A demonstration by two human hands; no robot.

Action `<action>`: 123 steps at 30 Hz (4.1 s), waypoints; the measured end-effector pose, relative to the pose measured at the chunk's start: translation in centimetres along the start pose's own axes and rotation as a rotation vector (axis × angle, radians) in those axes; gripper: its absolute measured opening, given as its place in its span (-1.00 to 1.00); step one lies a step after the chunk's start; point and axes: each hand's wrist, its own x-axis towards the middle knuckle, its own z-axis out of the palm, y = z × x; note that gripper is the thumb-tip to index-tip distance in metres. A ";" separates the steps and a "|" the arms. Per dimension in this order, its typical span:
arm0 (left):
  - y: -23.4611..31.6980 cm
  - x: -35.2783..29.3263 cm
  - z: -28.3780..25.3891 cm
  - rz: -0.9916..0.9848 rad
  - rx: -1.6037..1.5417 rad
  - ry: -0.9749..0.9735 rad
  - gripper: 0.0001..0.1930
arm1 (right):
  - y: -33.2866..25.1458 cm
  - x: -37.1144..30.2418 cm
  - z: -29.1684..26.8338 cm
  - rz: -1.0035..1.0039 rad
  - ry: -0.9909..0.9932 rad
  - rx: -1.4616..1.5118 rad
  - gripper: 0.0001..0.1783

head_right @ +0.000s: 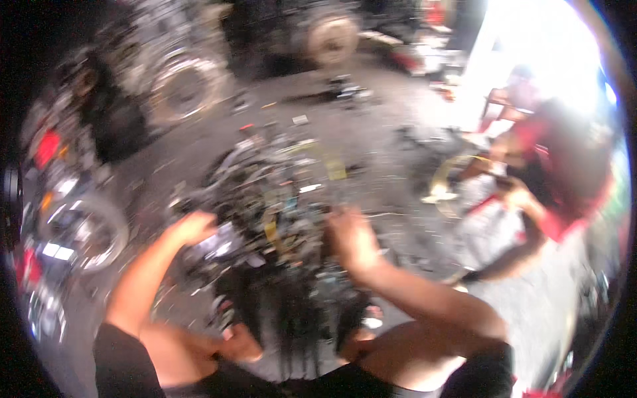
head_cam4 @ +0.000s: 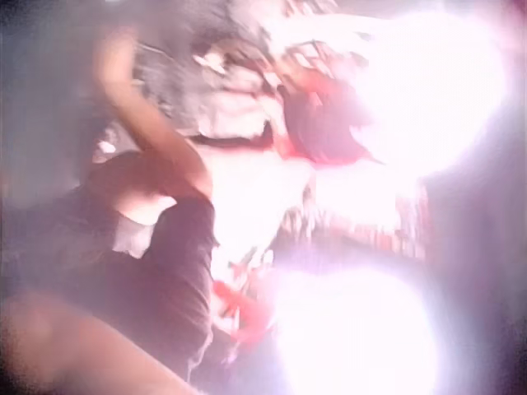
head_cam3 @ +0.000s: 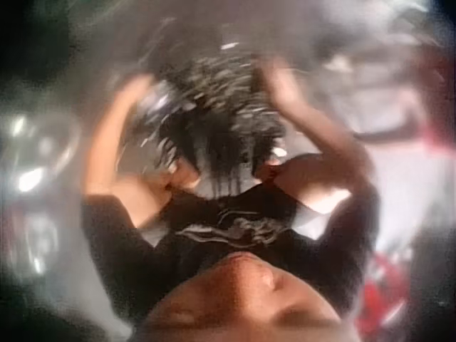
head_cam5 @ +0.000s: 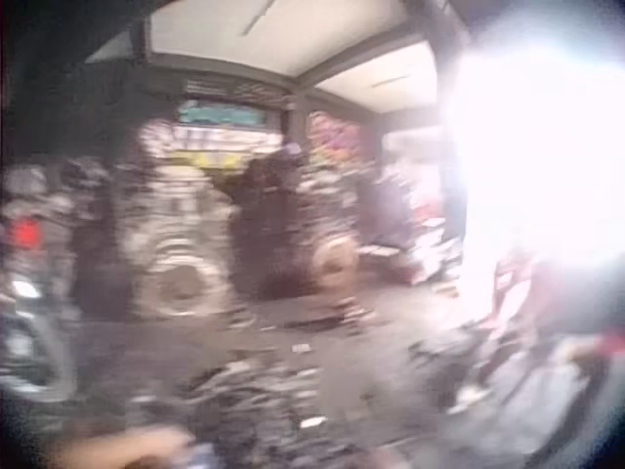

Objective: The person separates individual wires from a large automotive wiring harness and uses a pair of pliers to strip insulation from the ends of the wires.

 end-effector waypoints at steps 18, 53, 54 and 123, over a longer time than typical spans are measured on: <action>-16.0 6.9 29.5 -0.651 -0.660 0.150 -0.47 | -1.2 3.6 2.8 0.490 -0.433 0.983 -0.53; -7.5 12.0 12.7 -0.646 -1.368 0.521 -0.35 | -0.2 2.7 1.4 0.562 -0.159 1.035 -0.46; -12.1 8.8 13.7 -0.659 -1.102 0.683 -0.38 | -1.7 3.7 1.7 0.510 -0.135 1.047 -0.44; 21.9 -5.7 -16.0 0.336 -0.141 0.722 -0.72 | -10.5 5.6 -8.7 0.580 0.184 1.402 -0.71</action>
